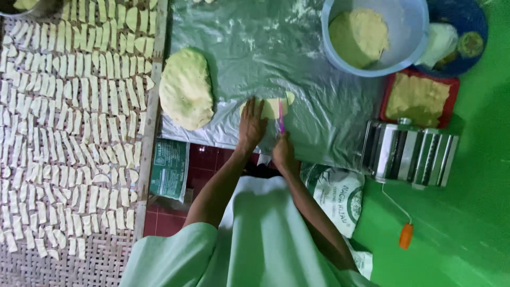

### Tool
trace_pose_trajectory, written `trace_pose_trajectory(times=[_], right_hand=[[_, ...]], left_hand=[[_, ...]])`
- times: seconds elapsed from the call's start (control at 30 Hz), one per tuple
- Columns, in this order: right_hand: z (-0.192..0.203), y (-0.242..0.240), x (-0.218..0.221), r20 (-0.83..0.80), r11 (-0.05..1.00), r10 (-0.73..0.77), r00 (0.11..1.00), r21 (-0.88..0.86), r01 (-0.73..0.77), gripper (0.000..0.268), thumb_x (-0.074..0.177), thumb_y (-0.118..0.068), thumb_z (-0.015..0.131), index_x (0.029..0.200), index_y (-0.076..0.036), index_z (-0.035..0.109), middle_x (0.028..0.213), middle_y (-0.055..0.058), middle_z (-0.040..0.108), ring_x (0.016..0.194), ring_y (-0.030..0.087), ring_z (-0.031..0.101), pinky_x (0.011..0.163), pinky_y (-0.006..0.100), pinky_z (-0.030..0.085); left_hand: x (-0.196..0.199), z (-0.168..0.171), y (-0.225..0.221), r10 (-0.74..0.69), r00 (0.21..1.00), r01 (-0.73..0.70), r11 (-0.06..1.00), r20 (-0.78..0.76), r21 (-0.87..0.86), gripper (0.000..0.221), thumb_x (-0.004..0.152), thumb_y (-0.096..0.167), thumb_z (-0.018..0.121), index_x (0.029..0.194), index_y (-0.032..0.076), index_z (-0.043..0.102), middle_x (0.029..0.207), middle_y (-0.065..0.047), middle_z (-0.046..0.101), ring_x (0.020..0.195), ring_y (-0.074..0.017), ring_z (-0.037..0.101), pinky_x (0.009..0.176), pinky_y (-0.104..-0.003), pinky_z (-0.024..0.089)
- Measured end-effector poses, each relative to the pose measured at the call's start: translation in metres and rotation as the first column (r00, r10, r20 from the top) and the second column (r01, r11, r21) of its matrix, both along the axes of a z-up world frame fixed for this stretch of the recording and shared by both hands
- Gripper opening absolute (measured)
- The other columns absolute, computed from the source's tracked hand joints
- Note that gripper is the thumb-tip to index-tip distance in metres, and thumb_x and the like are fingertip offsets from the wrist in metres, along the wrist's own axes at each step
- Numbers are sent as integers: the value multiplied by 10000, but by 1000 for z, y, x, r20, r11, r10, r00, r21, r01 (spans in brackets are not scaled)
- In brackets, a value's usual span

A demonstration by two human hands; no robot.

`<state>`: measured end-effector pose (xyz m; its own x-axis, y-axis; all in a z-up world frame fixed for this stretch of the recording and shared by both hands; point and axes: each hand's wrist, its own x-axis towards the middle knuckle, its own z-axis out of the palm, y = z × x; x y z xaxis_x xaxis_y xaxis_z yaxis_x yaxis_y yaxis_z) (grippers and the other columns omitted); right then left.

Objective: Shaping small pieces of dough and arranging them on a wooden drying rack

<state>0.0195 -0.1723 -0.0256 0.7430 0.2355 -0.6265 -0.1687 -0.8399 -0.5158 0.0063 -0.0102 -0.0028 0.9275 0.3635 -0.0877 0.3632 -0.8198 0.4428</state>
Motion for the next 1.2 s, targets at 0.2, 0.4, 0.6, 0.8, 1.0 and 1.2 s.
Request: trace_pose_trajectory(times=[0.2, 0.4, 0.6, 0.8, 1.0, 1.2], right_hand=[[73, 0, -22, 138, 999, -21, 990, -46, 28, 283, 1100, -302, 378, 1156, -57, 507, 947, 295, 723, 928, 501, 730, 707, 585, 605], [29, 19, -18, 287, 996, -56, 956, 87, 32, 260, 1017, -81, 420, 1252, 15, 475, 925, 356, 707, 846, 539, 715, 611, 600, 562], [-17, 29, -11, 176, 990, 16, 984, 137, -41, 471, 926, -73, 480, 1374, 67, 442, 1194, 330, 693, 1018, 544, 684, 782, 649, 562], [17, 40, -10, 171, 997, -14, 985, 82, 0, 430, 969, -130, 418, 1382, -17, 463, 1108, 278, 730, 978, 497, 716, 726, 610, 576], [1, 46, -4, 191, 998, 46, 981, 30, -53, 432, 1013, -166, 409, 1398, 8, 500, 1061, 322, 723, 978, 515, 712, 713, 615, 581], [18, 60, 22, 143, 999, 47, 989, -13, -45, 284, 1078, -236, 339, 1246, -58, 485, 1017, 288, 730, 973, 487, 726, 733, 576, 597]], left_hand=[[10, -6, -4, -20, 999, 20, 1000, 34, -14, 704, 909, 273, 652, 1565, 166, 422, 1616, -214, 355, 1528, -393, 303, 1245, -512, 279], [12, -11, -1, 16, 998, -15, 1000, 68, -19, 566, 991, 198, 535, 1550, 177, 445, 1600, -171, 392, 1510, -367, 346, 1228, -488, 304], [14, -8, -4, -18, 998, 15, 998, 54, 63, 571, 1024, 309, 557, 1574, 274, 409, 1612, -167, 373, 1503, -372, 363, 1222, -497, 330], [12, 35, -6, -16, 998, 11, 998, 64, 68, 562, 1027, 329, 562, 1570, 285, 420, 1611, -178, 368, 1506, -374, 357, 1223, -494, 327], [10, 29, -3, -35, 998, 30, 996, 55, 81, 571, 1041, 339, 537, 1590, 296, 387, 1624, -182, 349, 1517, -381, 339, 1231, -491, 311], [10, -17, -3, -38, 997, 32, 995, 62, 94, 608, 1022, 340, 560, 1599, 295, 373, 1649, -192, 303, 1530, -395, 310, 1236, -500, 307]])
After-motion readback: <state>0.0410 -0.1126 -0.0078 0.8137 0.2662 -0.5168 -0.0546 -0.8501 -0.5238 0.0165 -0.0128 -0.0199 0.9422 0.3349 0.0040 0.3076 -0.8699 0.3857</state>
